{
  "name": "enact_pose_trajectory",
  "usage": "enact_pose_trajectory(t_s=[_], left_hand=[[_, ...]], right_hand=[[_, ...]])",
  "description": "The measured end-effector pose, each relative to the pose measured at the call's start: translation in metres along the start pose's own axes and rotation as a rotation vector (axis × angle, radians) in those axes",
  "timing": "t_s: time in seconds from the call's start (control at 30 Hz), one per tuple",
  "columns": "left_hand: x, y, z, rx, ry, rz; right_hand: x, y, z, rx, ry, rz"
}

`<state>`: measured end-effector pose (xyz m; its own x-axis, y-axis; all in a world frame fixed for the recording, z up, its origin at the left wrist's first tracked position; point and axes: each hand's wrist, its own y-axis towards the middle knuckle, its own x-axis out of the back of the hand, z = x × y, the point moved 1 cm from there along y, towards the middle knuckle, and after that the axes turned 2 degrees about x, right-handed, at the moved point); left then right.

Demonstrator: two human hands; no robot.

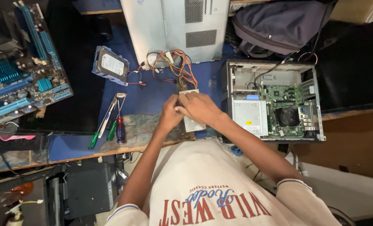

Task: The person uses a screwdriver to remove screws from a computer power supply unit on a workbench. They remove the metal cover, inspect the internal fan and components, then reattach the cover and tighten the screws. The power supply remains on the bench throughout.

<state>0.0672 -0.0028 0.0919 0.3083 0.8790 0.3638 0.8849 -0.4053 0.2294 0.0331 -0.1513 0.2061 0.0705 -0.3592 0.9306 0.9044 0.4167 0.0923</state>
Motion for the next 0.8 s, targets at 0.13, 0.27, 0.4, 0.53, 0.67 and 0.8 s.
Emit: enact_pose_trajectory(t_s=[0.13, 0.27, 0.4, 0.53, 0.67, 0.8], left_hand=[[0.011, -0.003, 0.002, -0.090, -0.124, 0.141], [0.014, -0.003, 0.007, -0.007, -0.070, 0.269], [0.008, -0.005, 0.009, -0.051, -0.096, 0.184], [-0.001, -0.008, 0.009, -0.044, -0.015, 0.039], [-0.012, -0.011, 0.003, -0.051, 0.023, -0.111], [-0.003, -0.010, -0.002, -0.078, -0.063, 0.001]], right_hand=[[0.000, -0.003, -0.005, 0.067, 0.021, -0.026], [0.002, -0.004, -0.006, 0.141, 0.054, -0.070], [0.005, -0.004, -0.003, 0.098, 0.043, -0.075], [-0.002, -0.004, 0.004, -0.121, 0.034, 0.016], [-0.011, -0.004, 0.004, -0.177, 0.032, 0.014], [-0.014, -0.010, -0.008, -0.046, 0.071, 0.031]])
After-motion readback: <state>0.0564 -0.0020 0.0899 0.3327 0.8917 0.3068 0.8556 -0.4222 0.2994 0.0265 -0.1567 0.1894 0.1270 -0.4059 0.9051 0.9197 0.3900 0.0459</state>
